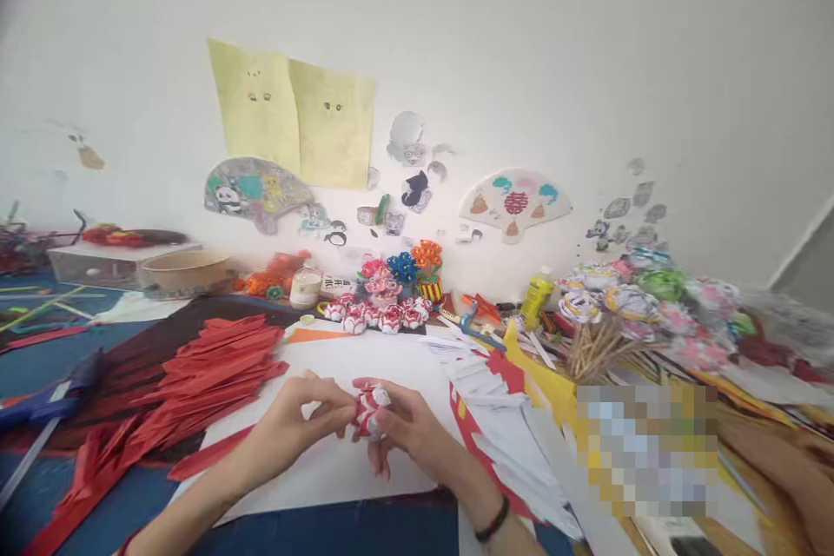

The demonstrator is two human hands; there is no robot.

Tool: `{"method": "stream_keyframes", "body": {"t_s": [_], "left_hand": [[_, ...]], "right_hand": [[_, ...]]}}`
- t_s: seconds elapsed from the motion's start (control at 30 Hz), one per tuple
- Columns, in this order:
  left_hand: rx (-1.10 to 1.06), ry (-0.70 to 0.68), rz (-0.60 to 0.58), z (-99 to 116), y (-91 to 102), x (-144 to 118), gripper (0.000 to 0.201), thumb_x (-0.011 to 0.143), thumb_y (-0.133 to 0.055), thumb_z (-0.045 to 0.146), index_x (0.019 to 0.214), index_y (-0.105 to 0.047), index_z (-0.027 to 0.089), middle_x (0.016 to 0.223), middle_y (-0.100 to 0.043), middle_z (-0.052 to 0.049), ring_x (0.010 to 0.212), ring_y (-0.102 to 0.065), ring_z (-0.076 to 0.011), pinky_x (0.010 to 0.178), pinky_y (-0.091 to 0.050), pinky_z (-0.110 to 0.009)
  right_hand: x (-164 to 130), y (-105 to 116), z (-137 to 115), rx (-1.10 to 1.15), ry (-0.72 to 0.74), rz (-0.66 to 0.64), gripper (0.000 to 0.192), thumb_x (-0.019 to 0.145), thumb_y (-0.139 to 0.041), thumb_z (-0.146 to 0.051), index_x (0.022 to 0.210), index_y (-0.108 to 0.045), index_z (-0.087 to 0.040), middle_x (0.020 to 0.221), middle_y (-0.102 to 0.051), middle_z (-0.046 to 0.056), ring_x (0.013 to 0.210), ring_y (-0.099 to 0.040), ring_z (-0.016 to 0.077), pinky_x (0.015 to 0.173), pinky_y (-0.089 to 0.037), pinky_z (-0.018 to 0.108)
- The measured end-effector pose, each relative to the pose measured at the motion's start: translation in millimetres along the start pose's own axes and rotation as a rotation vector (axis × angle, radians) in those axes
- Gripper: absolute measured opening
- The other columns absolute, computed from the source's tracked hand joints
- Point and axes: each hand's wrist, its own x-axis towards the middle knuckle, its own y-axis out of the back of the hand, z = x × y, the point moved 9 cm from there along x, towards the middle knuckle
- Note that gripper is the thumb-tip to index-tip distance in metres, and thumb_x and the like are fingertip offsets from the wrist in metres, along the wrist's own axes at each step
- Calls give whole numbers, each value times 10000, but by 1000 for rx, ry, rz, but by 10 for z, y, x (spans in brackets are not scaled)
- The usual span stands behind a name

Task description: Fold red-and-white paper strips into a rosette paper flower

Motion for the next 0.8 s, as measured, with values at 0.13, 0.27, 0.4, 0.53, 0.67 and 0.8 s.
{"method": "stream_keyframes", "body": {"t_s": [0.13, 0.27, 0.4, 0.53, 0.67, 0.8], "left_hand": [[42, 32, 1, -11, -6, -7, 289, 870, -591, 346, 688, -748, 186, 623, -710, 5, 571, -477, -115, 677, -320, -264], [83, 57, 15, -40, 5, 4, 242, 857, -616, 347, 707, -749, 212, 654, -724, 22, 579, -476, -112, 718, -316, -277], [41, 81, 29, -82, 9, 2, 213, 835, -635, 329, 708, -752, 205, 650, -727, 18, 557, -465, -109, 687, -347, -268], [-115, 129, 22, -176, -20, -5, 192, 807, -655, 322, 720, -761, 188, 697, -734, -19, 628, -542, -143, 605, -366, -248], [-197, 96, 49, -190, -5, 8, 123, 768, -702, 296, 735, -767, 198, 703, -685, -15, 682, -556, -149, 662, -398, -250], [-251, 81, 61, -164, -5, 2, 82, 748, -718, 249, 699, -751, 192, 662, -624, 1, 674, -539, -143, 706, -416, -263]], "right_hand": [[-17, 0, -2, -23, 2, 4, 579, 830, -660, -473, 1306, -499, -187, 796, -649, 48, 490, -614, 107, 416, -477, 195], [-20, 8, -23, -64, 5, 23, 596, 819, -676, -461, 1309, -491, -175, 815, -651, 58, 498, -608, 108, 424, -477, 205], [-20, 9, -44, -74, 1, 34, 606, 811, -688, -452, 1310, -490, -170, 822, -650, 63, 507, -606, 112, 425, -473, 207], [-28, 2, -53, -73, -10, 31, 605, 806, -697, -443, 1308, -496, -172, 789, -634, 46, 514, -607, 115, 428, -474, 206], [-30, 4, -59, -74, -12, 31, 609, 798, -704, -448, 1302, -503, -172, 808, -634, 53, 512, -602, 111, 426, -470, 206], [-24, 6, -35, -76, -19, 19, 633, 784, -714, -459, 1302, -504, -161, 786, -637, 53, 505, -599, 112, 427, -469, 209]]}}
